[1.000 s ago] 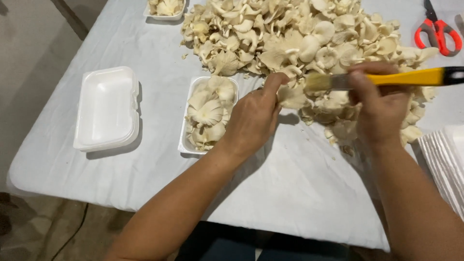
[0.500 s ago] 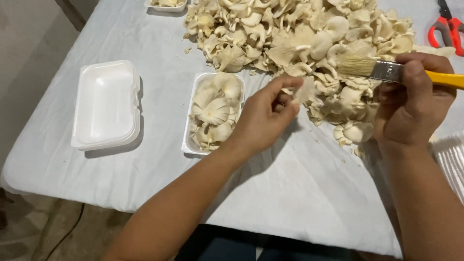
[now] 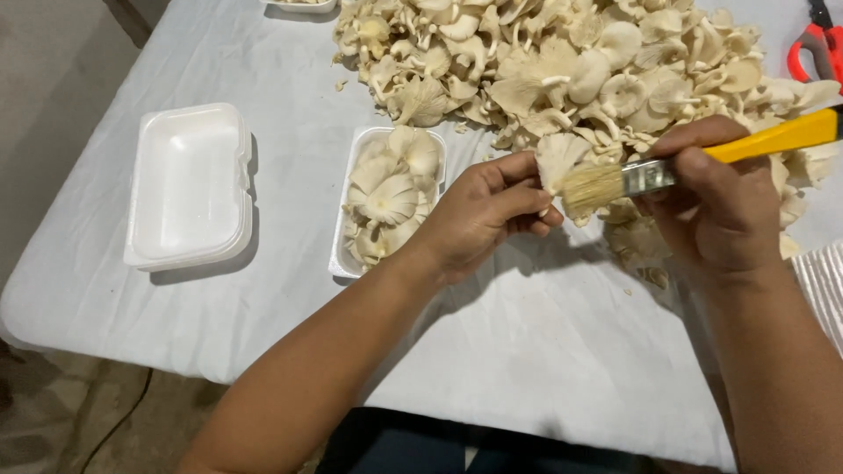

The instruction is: The person picks up individual mushrooms from a pile, uses a brush to clean debris from the gills and caps, and places the cleaned mushrooms into a white plastic tray.

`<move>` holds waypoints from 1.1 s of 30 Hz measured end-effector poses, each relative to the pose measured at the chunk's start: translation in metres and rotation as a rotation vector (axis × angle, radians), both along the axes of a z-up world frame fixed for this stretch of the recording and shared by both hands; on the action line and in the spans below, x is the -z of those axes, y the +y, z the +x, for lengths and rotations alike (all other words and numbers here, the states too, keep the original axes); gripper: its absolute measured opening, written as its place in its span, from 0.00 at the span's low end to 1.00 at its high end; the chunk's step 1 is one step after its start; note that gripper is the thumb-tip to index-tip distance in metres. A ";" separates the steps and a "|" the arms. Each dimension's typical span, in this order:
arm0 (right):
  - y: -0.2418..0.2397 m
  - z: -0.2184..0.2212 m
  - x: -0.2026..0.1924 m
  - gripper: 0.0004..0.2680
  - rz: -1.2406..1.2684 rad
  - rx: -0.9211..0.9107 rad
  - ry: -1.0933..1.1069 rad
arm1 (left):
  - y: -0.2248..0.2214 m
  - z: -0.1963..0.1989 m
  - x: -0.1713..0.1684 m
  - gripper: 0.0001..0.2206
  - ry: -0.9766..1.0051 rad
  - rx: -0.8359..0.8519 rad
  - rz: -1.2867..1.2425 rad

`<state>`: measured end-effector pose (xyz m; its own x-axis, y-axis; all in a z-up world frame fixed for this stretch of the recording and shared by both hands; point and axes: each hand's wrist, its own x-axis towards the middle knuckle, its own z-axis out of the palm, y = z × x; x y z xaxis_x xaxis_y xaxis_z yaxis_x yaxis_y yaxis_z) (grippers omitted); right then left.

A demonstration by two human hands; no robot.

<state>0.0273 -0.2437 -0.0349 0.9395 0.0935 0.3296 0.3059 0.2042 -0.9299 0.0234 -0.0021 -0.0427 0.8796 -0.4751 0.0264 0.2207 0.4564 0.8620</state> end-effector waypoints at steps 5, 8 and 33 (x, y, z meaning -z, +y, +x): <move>-0.004 0.008 -0.001 0.03 0.033 0.272 0.040 | 0.001 0.003 0.004 0.11 -0.028 -0.065 0.035; -0.010 0.011 -0.001 0.05 0.110 0.258 -0.022 | 0.002 0.005 0.004 0.10 -0.016 -0.096 0.041; 0.005 0.001 -0.002 0.02 -0.001 0.121 0.003 | 0.003 -0.001 -0.006 0.33 -0.001 0.118 0.140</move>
